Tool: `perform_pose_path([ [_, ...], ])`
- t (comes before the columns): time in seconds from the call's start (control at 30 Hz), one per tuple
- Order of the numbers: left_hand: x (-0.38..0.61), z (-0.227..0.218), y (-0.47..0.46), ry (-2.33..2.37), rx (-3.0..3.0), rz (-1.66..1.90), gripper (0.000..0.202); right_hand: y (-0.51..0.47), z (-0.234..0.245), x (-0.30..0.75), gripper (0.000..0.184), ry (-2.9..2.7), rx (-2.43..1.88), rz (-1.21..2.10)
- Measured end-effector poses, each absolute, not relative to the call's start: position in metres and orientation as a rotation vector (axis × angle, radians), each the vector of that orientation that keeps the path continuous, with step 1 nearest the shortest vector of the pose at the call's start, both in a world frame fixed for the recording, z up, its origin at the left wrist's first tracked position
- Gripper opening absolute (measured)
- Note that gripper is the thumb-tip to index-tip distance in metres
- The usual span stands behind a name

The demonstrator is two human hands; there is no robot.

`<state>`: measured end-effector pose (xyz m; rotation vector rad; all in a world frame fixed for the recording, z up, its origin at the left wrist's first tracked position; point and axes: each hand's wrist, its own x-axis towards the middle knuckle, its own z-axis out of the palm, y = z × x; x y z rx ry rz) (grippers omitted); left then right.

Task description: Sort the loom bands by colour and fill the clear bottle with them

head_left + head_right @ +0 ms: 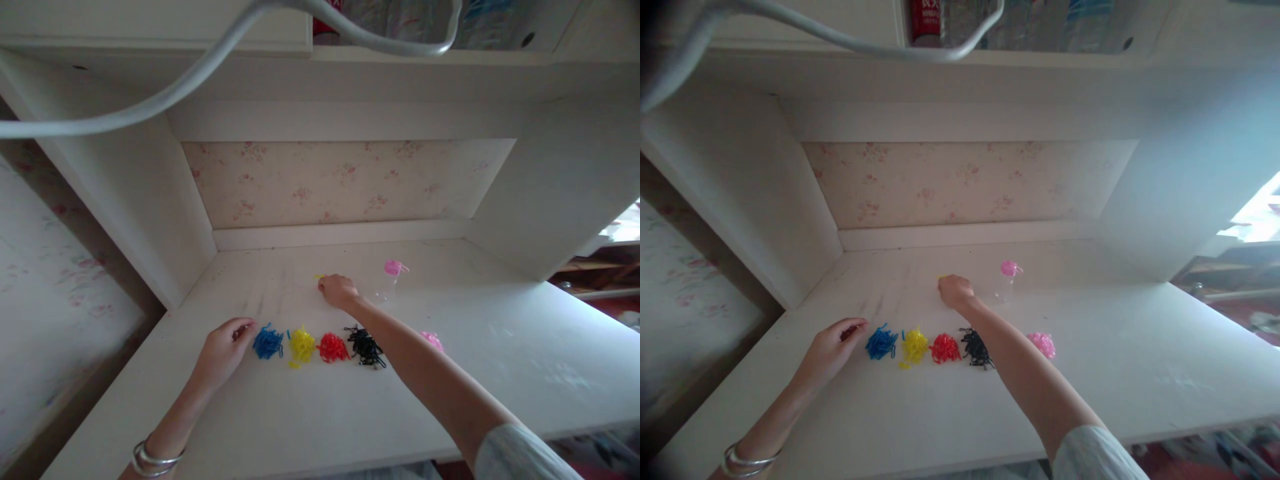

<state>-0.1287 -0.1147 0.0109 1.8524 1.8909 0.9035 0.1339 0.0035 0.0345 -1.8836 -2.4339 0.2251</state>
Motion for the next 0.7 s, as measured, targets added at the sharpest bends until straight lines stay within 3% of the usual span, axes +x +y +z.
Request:
perform_pose_path([
  [0.3, -0.127, 0.004, -0.114, 1.916, 1.893, 0.861, 0.038, -0.089, 0.059, 0.243, 0.036, -2.134, -1.627, 0.230],
  [0.7, -0.082, 0.031, -0.090, 1.748, 2.223, 0.770, 0.033, -0.160, 0.002, 0.359, 0.039, -1.832, -1.972, 0.236],
])
